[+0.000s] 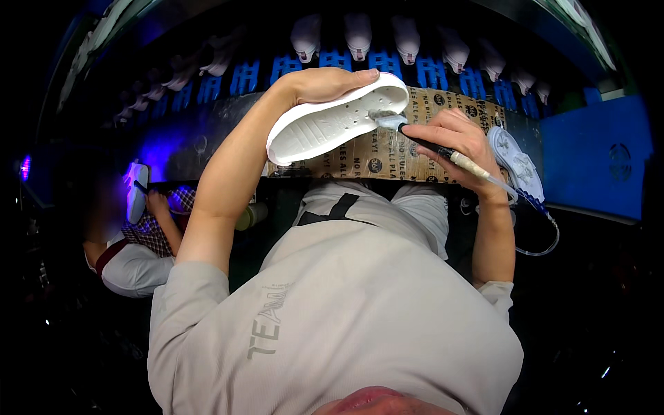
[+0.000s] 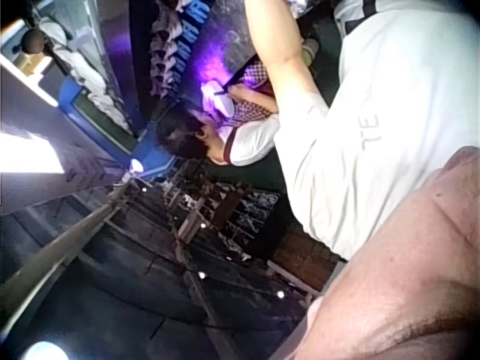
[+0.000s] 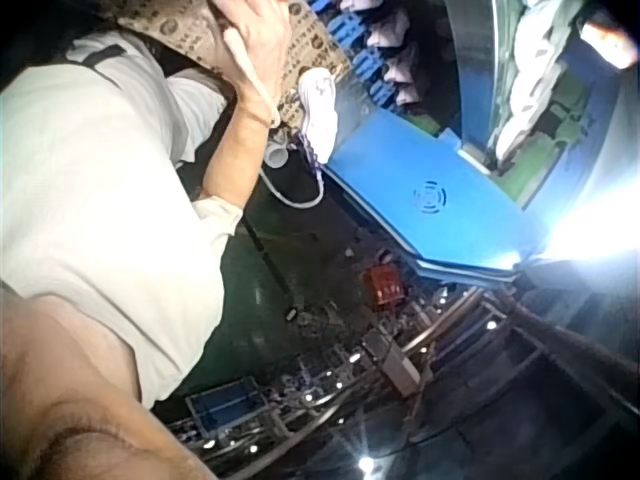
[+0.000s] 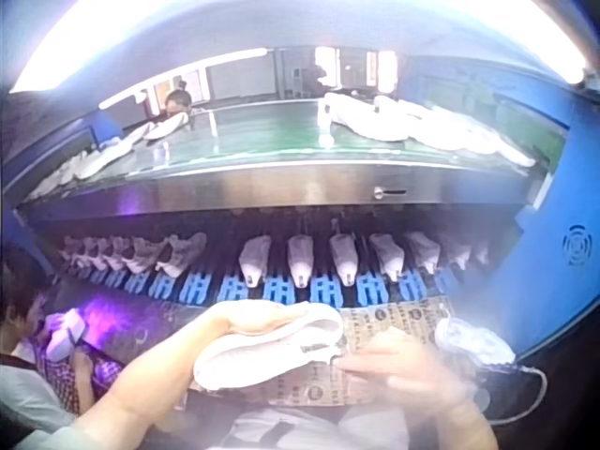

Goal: The person repeatedly picks up white slipper soles from a conveyor belt, wipes them with a handheld tool, and places them back on the belt. The person handles the soles one at a time in a continuous loop.

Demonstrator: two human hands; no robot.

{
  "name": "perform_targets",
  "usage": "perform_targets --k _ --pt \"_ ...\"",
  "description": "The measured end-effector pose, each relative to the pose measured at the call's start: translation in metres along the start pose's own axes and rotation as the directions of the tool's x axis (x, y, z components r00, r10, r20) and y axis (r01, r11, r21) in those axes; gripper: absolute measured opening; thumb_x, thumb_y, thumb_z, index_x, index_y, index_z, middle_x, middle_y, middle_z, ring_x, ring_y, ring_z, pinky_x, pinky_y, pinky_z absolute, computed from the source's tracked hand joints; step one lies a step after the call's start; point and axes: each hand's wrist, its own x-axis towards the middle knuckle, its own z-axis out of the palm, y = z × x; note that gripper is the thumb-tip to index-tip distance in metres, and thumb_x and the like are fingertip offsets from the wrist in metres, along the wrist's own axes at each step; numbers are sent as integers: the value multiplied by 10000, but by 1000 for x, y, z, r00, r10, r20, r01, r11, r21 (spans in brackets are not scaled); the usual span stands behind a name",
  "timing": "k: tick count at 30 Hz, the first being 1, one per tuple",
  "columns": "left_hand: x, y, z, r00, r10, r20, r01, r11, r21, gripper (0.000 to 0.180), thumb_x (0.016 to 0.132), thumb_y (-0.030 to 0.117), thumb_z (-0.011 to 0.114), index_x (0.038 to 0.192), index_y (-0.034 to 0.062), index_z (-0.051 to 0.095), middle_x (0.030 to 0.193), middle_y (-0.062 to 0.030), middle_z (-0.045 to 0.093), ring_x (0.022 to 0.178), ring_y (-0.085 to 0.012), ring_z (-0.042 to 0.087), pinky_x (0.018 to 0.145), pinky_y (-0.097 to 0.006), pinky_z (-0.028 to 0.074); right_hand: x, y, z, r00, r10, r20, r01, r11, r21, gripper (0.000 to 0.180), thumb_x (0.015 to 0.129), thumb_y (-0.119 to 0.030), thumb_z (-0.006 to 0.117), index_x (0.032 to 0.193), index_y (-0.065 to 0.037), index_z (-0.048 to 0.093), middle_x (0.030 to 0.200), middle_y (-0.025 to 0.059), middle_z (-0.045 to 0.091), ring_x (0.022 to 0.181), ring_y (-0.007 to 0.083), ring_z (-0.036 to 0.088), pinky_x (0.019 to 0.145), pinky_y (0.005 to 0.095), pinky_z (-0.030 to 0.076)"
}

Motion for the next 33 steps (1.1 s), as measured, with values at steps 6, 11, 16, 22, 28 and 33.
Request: perform_targets --k 6,11,16,22,28,33 --pt "0 -7 4 993 -31 -116 2 970 -243 669 1044 622 434 1333 73 684 1187 -230 721 1008 -277 754 756 -324 609 -2 2 1 999 -39 23 33 979 202 285 859 -171 801 1134 -102 779 849 46 693 774 198 612 777 336 484" --pt "11 -68 -5 982 171 -85 -133 294 -946 596 1112 476 297 1400 46 592 1145 -274 717 892 -330 778 674 -411 679 -21 26 12 892 339 -299 -213 899 384 311 887 -58 742 1195 -16 748 990 104 729 845 176 652 744 279 507" --pt "15 -173 86 943 78 -322 -279 -338 -899 922 996 759 98 1606 103 316 1559 -296 421 1398 -496 467 1080 -708 420 -64 103 94 604 671 -429 -342 705 621 298 957 -114 701 1235 -7 720 1116 96 725 926 165 649 833 284 505" --pt "-16 -187 131 951 283 -122 -5 -382 -924 736 1060 624 226 1612 144 312 1512 -296 469 1362 -486 506 1017 -683 493 -80 127 142 543 708 -451 -502 704 502 293 956 -126 687 1216 7 714 1116 158 731 991 259 677 894 352 510" --pt "-20 -107 59 911 396 -114 -363 639 -678 555 1056 337 501 1457 -42 437 1280 -236 665 1127 -334 708 972 -433 596 -84 143 165 522 650 -552 -480 759 440 283 1016 -156 657 1250 -6 711 973 55 707 718 111 563 657 293 474" --pt "-7 52 -66 619 763 -187 -633 344 -694 573 1025 356 496 1402 -76 514 1175 -270 706 1064 -351 732 944 -429 600 -92 156 172 591 530 -607 -469 839 276 292 1022 -164 646 1261 -6 705 1073 74 713 770 126 601 694 307 502"
